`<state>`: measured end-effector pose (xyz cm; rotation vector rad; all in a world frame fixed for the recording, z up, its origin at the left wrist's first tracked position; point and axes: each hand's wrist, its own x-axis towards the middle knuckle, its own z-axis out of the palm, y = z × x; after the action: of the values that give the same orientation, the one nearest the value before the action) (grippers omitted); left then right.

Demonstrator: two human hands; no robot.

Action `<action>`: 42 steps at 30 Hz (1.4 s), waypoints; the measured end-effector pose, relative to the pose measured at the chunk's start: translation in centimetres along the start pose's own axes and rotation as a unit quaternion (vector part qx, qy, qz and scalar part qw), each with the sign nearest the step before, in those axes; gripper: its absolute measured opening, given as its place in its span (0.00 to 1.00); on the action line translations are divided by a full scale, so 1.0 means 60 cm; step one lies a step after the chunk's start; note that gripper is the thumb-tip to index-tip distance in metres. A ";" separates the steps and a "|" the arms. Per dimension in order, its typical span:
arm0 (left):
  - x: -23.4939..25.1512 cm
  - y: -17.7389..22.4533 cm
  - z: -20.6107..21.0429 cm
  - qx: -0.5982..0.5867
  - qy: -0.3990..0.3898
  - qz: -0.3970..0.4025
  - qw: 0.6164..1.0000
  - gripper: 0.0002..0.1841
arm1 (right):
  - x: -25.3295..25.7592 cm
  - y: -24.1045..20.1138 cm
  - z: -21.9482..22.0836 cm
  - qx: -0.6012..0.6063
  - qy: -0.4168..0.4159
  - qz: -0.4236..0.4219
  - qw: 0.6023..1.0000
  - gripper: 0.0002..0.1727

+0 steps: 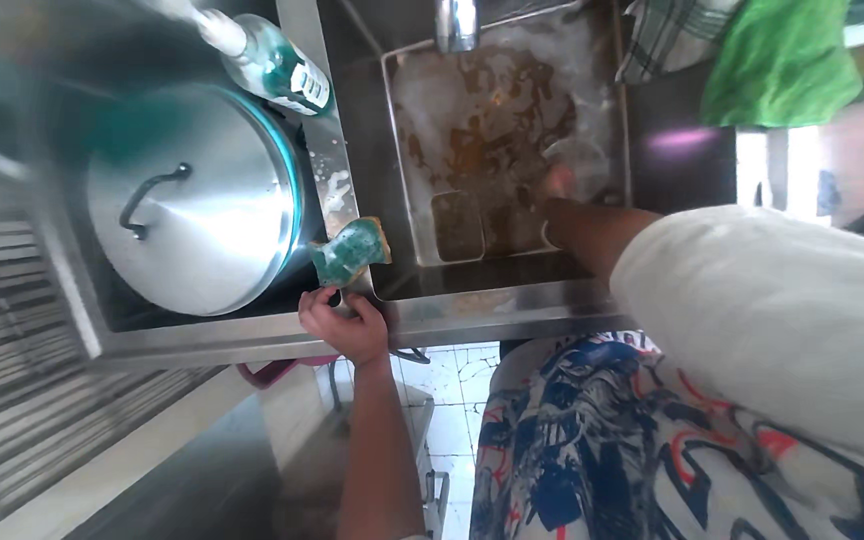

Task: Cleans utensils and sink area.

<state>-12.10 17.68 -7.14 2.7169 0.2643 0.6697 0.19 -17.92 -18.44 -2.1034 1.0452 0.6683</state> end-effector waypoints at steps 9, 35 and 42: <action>0.000 0.001 0.000 0.010 -0.001 0.000 1.000 0.17 | 0.050 0.000 -0.018 -0.129 -0.045 -0.063 0.989 0.30; 0.000 0.000 0.001 0.006 0.002 0.003 1.000 0.17 | 0.103 0.027 -0.013 -0.085 -0.073 -0.153 0.982 0.28; 0.000 0.000 0.001 0.010 0.000 -0.001 1.000 0.17 | 0.096 0.000 -0.054 -0.144 -0.124 -0.116 0.975 0.27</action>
<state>-12.05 17.66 -7.20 2.7353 0.2743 0.6714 3.78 -23.14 -20.36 -2.2671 0.5821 0.9803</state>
